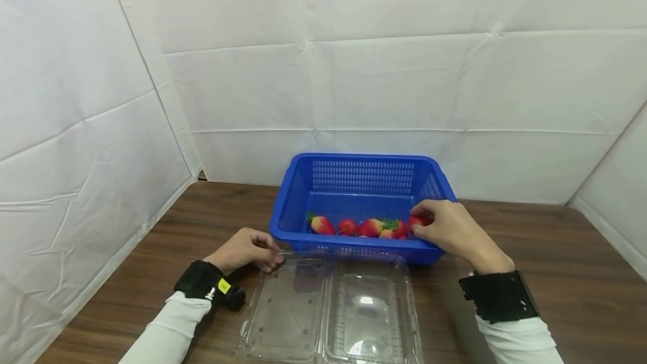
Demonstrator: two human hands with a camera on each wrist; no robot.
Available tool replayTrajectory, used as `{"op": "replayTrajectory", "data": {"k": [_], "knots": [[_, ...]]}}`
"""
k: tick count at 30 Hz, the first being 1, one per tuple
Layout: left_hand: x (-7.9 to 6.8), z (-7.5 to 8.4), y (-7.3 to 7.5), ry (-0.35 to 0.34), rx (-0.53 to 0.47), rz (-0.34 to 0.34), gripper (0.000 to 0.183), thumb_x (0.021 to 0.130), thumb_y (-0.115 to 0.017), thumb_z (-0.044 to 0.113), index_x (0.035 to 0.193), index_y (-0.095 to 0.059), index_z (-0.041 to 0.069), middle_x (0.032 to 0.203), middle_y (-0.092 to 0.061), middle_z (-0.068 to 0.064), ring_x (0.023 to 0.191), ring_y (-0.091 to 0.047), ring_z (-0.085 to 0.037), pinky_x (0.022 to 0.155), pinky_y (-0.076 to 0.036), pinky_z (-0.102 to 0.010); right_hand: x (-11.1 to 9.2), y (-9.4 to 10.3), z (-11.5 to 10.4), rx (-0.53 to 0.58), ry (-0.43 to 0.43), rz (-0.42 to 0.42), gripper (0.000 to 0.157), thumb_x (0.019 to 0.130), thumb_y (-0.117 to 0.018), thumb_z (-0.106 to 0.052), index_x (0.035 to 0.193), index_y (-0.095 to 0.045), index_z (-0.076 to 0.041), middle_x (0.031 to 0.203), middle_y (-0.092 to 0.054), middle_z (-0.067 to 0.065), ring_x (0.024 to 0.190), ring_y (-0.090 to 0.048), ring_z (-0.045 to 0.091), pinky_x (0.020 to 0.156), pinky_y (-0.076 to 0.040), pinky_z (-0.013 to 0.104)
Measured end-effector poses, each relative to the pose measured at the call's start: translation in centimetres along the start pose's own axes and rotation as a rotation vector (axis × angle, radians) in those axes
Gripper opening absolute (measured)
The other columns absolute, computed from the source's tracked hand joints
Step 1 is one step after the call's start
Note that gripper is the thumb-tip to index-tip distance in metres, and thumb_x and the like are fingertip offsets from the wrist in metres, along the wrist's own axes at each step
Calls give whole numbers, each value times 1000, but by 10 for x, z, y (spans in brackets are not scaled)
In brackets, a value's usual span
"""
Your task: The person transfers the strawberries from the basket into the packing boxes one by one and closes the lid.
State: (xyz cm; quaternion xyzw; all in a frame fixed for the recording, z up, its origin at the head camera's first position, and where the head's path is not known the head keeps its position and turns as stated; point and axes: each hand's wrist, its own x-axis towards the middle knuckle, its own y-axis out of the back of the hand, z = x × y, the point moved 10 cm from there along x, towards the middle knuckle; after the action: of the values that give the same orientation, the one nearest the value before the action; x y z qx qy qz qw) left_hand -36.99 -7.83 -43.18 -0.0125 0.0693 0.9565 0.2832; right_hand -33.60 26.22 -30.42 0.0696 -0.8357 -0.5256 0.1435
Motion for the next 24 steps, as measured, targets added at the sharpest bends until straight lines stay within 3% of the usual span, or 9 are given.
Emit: {"op": "replayTrajectory", "data": {"k": [12,17,24], "knots": [[-1,0,2,14,32,6,23,78,-78,10,93,-71,-5,85,-73,-13,73,-68,-22,64,-62,-30,-9,16,-26,8,57,58,36,89,-70,-24,119,-64,-5,105,-69,14,95,-63,26,77,-59,48],[-1,0,1,15,35,4,22,78,-78,10,93,-71,-5,85,-73,-13,73,-68,-22,64,-62,-31,-17,23,-45,-12,104,86,35,87,-71,-21,118,-64,-6,108,-68,14,96,-63,27,77,-58,50],[-1,1,-1,9,22,3,22,78,-77,9,93,-71,-6,86,-73,-14,74,-68,-23,64,-62,-31,-27,26,-73,-22,157,110,32,84,-74,-15,114,-67,-10,105,-68,8,90,-62,21,71,-60,43]]}}
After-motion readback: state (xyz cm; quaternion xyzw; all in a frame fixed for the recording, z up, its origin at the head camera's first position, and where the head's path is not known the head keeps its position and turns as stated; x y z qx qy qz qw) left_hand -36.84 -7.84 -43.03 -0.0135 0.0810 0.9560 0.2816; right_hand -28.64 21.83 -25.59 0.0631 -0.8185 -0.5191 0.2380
